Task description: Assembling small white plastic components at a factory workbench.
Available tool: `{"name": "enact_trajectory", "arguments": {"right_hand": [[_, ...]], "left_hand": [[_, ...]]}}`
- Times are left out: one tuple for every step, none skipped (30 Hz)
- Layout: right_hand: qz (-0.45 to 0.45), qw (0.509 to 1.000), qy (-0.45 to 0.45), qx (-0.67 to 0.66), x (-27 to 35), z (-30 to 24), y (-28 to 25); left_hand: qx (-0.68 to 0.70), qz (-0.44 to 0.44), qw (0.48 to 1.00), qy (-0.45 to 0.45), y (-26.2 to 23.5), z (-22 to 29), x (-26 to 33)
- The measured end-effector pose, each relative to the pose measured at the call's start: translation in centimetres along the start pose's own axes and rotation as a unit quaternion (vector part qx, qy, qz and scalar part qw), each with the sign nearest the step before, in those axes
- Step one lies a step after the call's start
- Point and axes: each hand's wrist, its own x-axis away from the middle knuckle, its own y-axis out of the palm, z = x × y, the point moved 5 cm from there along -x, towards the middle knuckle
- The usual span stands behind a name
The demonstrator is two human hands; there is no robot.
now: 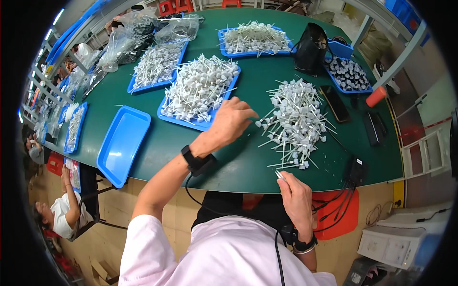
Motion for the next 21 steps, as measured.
{"name": "enact_trajectory", "arguments": {"right_hand": [[0.002,1.000,-0.004,-0.002,-0.1,-0.2,-0.3],[0.005,1.000,-0.007,-0.005,0.0,-0.3,-0.6],[0.012,1.000,-0.006,-0.012,0.1,-0.2,-0.7],[0.019,1.000,-0.004,-0.018,0.2,-0.1,-0.9],[0.026,0.999,-0.004,-0.025,0.3,0.0,-1.0],[0.026,0.999,0.000,-0.033,0.4,0.1,-0.9],[0.025,0.999,0.003,-0.041,0.5,0.2,-0.8],[0.024,0.998,0.006,-0.050,0.5,0.3,-0.7],[0.033,0.998,-0.001,-0.059,0.3,0.1,-0.8],[0.040,0.997,-0.005,-0.066,0.0,-0.2,-0.9],[0.045,0.996,-0.007,-0.075,-0.2,-0.5,-1.1],[0.038,0.996,-0.015,-0.084,-0.4,-1.1,-1.2],[0.031,0.996,-0.018,-0.077,-0.7,-1.9,-1.2],[0.023,0.997,-0.025,-0.074,-0.9,-2.6,-1.0],[0.024,0.996,-0.054,-0.071,-1.2,-3.3,-0.5],[0.027,0.994,-0.079,-0.064,-1.4,-3.8,0.1],[0.029,0.993,-0.104,-0.057,-1.5,-4.3,0.6],[0.022,0.993,-0.107,-0.040,-1.5,-4.5,1.0],[0.015,0.994,-0.110,-0.024,-1.6,-4.7,1.4],[0.007,0.994,-0.113,-0.007,-1.6,-4.8,1.8],[0.012,0.993,-0.117,0.013,-1.7,-4.9,2.1]], "left_hand": [[-0.004,-0.025,1.000,0.001,1.4,0.4,-0.5],[-0.008,-0.049,0.999,0.002,2.5,0.5,-0.7],[-0.010,-0.075,0.997,0.007,3.5,0.3,-0.7],[-0.011,-0.079,0.997,0.006,4.2,0.0,-0.7],[-0.012,-0.083,0.996,0.005,4.8,-0.3,-0.5],[-0.011,-0.090,0.996,0.005,5.0,-0.1,-0.6],[0.012,-0.086,0.996,-0.008,4.9,-0.2,-0.5],[0.035,-0.082,0.996,-0.022,4.6,-0.2,-0.2],[0.062,-0.079,0.994,-0.037,4.3,0.1,0.1],[0.158,-0.075,0.980,-0.099,3.5,0.7,0.8],[0.250,-0.074,0.952,-0.162,2.1,2.0,1.8],[0.335,-0.071,0.912,-0.227,1.2,2.9,3.4],[0.393,-0.088,0.875,-0.267,1.3,3.4,5.3],[0.493,-0.071,0.805,-0.322,0.6,4.9,6.6],[0.523,-0.040,0.780,-0.341,0.6,5.5,8.0],[0.554,-0.012,0.752,-0.357,0.8,6.0,9.1],[0.589,-0.008,0.709,-0.388,1.0,6.3,10.1],[0.606,0.011,0.689,-0.398,1.1,6.6,10.6],[0.621,0.030,0.668,-0.408,1.3,6.8,11.1],[0.636,0.048,0.647,-0.418,1.5,6.9,11.5],[0.643,0.063,0.636,-0.421,1.6,7.0,11.7]]}}
